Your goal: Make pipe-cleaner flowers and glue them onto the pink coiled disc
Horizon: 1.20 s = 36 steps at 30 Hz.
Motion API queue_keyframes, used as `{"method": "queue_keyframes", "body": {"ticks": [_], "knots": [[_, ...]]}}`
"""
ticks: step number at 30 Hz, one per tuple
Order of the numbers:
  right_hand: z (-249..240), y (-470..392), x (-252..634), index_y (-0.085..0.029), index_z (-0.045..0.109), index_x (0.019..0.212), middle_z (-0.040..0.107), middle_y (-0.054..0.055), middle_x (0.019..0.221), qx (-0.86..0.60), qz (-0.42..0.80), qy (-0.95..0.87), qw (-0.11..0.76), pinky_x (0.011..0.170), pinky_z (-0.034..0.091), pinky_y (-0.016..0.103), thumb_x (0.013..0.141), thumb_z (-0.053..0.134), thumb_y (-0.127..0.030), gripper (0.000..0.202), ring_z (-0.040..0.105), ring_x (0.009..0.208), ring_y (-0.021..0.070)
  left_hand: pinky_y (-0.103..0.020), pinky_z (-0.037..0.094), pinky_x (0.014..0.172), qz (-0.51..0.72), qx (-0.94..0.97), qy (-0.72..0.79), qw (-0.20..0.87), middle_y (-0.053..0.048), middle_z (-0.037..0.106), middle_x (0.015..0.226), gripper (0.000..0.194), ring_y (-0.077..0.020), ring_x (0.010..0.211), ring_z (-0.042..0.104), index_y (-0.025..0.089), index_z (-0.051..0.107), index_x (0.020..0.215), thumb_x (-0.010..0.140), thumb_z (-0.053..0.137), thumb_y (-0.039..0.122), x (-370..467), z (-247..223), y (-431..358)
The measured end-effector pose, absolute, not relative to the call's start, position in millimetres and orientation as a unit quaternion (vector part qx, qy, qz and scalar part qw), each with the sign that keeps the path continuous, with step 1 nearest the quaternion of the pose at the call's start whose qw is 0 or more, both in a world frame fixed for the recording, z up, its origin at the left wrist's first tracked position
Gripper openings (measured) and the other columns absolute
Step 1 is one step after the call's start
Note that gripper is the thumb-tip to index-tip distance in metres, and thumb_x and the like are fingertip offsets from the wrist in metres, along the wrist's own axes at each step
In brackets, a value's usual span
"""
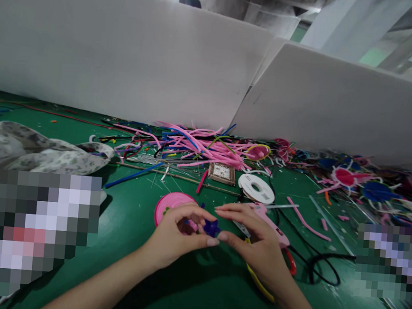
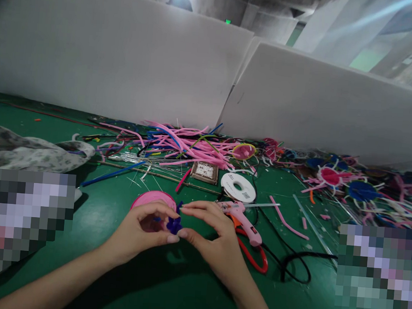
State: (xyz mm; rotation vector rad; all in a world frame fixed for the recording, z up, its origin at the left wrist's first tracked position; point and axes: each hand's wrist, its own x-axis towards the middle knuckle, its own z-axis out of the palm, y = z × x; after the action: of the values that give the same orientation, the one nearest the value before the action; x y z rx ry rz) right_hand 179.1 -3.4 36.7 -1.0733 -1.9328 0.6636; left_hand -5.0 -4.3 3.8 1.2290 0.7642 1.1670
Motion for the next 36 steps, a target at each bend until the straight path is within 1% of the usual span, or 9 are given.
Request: {"method": "queue_keyframes", "body": {"ticks": [7,12,18,20,24,26,29,33,36], "knots": [[30.5,0.3,179.3,-0.039,0.067,0.105,0.068,0.000,0.103,-0.393,0.259,-0.775,0.421,0.083,0.049,0.034,0.077,0.071,-0.027,0.031,0.061,0.097,0.0193,-0.028,0.045,0.072,0.507,0.560,0.310,0.577,-0.003,0.067,0.085,0.030,-0.0156,0.078,0.059,0.024,0.073,0.094,0.064,0.080,0.019,-6.4,2.7,-3.9],[25.3,-0.7,180.5,-0.038,0.067,0.106,0.068,0.001,0.103,-0.404,0.265,-0.761,0.434,0.084,0.049,0.036,0.076,0.071,-0.025,0.033,0.061,0.097,0.0206,-0.030,0.045,0.072,0.496,0.582,0.334,0.551,-0.005,0.066,0.087,0.030,-0.0176,0.080,0.058,0.023,0.073,0.098,0.068,0.078,0.022,-7.0,6.6,-4.3],[24.2,-2.2,176.8,-0.037,0.070,0.101,0.069,0.002,0.100,-0.422,0.262,-0.740,0.454,0.081,0.050,0.036,0.077,0.069,-0.023,0.028,0.062,0.095,0.0209,-0.029,0.047,0.073,0.499,0.578,0.332,0.554,-0.004,0.065,0.086,0.029,-0.0163,0.080,0.057,0.025,0.072,0.101,0.072,0.074,0.023,-5.5,3.9,-3.9],[24.4,-2.8,175.8,-0.036,0.070,0.099,0.069,0.001,0.100,-0.418,0.256,-0.742,0.457,0.082,0.049,0.036,0.078,0.069,-0.021,0.027,0.062,0.095,0.0203,-0.028,0.049,0.069,0.496,0.568,0.329,0.568,-0.004,0.064,0.086,0.029,-0.0162,0.080,0.057,0.027,0.072,0.103,0.074,0.073,0.024,-5.0,2.8,-3.5],[23.5,-2.6,176.2,-0.035,0.072,0.096,0.069,0.001,0.098,-0.414,0.255,-0.743,0.459,0.083,0.048,0.034,0.078,0.068,-0.019,0.024,0.062,0.092,0.0186,-0.021,0.049,0.056,0.481,0.544,0.328,0.605,-0.003,0.059,0.085,0.031,-0.0140,0.075,0.055,0.028,0.070,0.107,0.076,0.070,0.025,-5.1,3.0,-3.3],[22.8,-2.0,177.1,-0.034,0.072,0.093,0.069,0.001,0.095,-0.417,0.271,-0.736,0.460,0.083,0.047,0.034,0.076,0.070,-0.020,0.021,0.063,0.090,0.0186,-0.021,0.050,0.055,0.476,0.541,0.329,0.610,-0.002,0.058,0.085,0.032,-0.0135,0.074,0.054,0.027,0.070,0.108,0.076,0.070,0.024,-5.3,3.2,-3.5],[22.3,-1.3,178.3,-0.031,0.072,0.086,0.069,0.001,0.090,-0.422,0.308,-0.719,0.457,0.083,0.047,0.034,0.074,0.073,-0.022,0.015,0.063,0.088,0.0187,-0.022,0.050,0.058,0.479,0.543,0.336,0.603,-0.003,0.061,0.085,0.032,-0.0139,0.075,0.056,0.027,0.071,0.106,0.074,0.072,0.023,-5.0,2.2,-3.7],[22.2,-1.5,179.6,-0.026,0.070,0.078,0.067,0.003,0.084,-0.419,0.360,-0.700,0.453,0.078,0.049,0.035,0.072,0.074,-0.025,0.007,0.062,0.085,0.0201,-0.026,0.050,0.070,0.495,0.526,0.354,0.594,-0.002,0.067,0.082,0.032,-0.0148,0.078,0.059,0.024,0.072,0.099,0.067,0.077,0.020,-4.7,0.4,-3.3],[22.2,-1.8,180.4,-0.026,0.070,0.079,0.067,0.003,0.083,-0.411,0.371,-0.700,0.451,0.078,0.048,0.035,0.072,0.074,-0.024,0.008,0.062,0.084,0.0201,-0.026,0.049,0.070,0.506,0.512,0.361,0.593,-0.002,0.068,0.078,0.027,-0.0144,0.075,0.061,0.021,0.073,0.088,0.062,0.080,0.020,-4.5,1.1,-2.8]]}}
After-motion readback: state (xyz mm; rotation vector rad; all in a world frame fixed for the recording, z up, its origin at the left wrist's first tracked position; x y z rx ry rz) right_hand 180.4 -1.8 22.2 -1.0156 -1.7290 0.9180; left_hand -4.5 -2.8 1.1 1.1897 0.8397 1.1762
